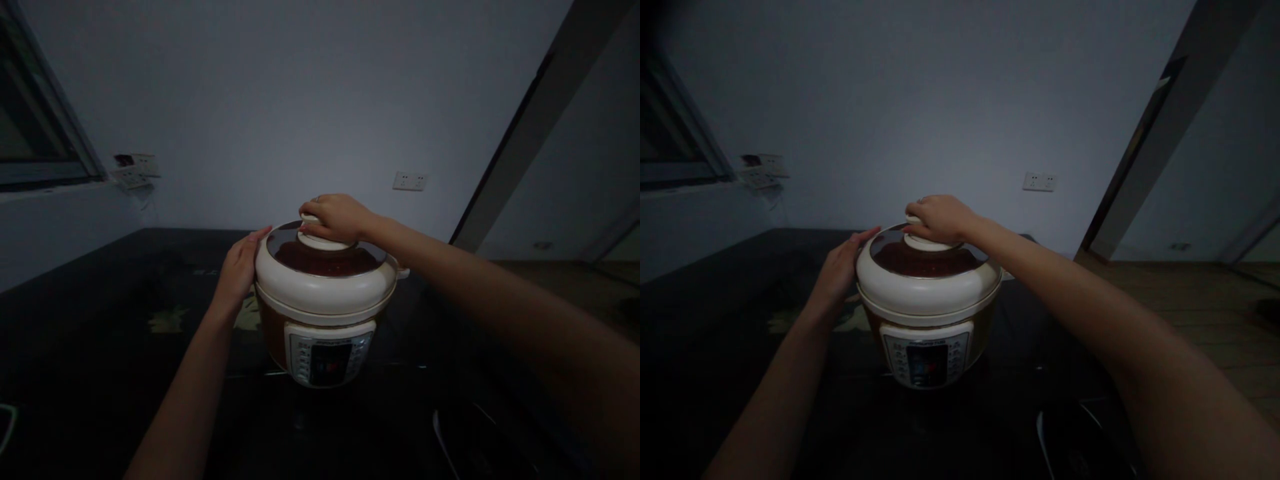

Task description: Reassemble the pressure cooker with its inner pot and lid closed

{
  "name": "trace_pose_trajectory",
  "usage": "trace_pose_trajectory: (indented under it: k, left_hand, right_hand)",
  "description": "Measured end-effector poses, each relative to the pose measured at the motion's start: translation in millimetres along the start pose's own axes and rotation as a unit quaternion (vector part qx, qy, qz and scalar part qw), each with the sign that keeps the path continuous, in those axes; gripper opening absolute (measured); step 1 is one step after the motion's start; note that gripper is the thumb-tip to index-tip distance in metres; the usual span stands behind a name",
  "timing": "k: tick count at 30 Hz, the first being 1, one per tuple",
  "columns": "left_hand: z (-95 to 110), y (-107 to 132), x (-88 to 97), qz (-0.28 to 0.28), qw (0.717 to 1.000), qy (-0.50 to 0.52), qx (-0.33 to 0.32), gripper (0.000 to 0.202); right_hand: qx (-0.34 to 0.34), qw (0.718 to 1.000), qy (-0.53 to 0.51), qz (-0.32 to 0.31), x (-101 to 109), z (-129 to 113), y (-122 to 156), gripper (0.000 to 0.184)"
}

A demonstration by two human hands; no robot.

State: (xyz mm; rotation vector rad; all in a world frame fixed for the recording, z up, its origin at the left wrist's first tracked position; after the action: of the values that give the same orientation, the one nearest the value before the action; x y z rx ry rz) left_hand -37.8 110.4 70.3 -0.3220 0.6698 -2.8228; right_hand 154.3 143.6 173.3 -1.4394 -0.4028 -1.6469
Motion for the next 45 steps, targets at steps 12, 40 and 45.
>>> trace_pose_trajectory:
  k: [12, 40, 45]
  left_hand:
    - [2, 1, 0.5, 0.006, 1.0, 0.017, 0.007, 0.048]
    - [-33, -10, -7.8, 0.145, 0.937, 0.288, 0.135, 0.025]
    - [-29, -9, -10.4, 0.115, 0.929, 0.297, 0.188, 0.027]
  right_hand:
    - [0.008, 1.0, 0.004, 0.015, 0, 0, 0, 0.054]
    - [-0.389, 0.613, -0.325, 0.606, -42, 35, 213, 0.048]
    - [-0.426, 0.578, -0.565, 0.405, -106, 8, 218, 0.06]
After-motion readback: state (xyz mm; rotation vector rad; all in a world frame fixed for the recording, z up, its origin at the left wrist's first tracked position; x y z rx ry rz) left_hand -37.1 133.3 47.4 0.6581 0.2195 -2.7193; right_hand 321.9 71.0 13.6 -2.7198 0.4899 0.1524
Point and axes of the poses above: each hand's wrist, its own y-axis away from the middle knuckle, its own x-axis out of the back of the hand, z = x × y, the point moved 2 cm from there along -y, towards the middle knuckle, and after that the axes turned 6 degrees about -y, right-handed, at the moved point
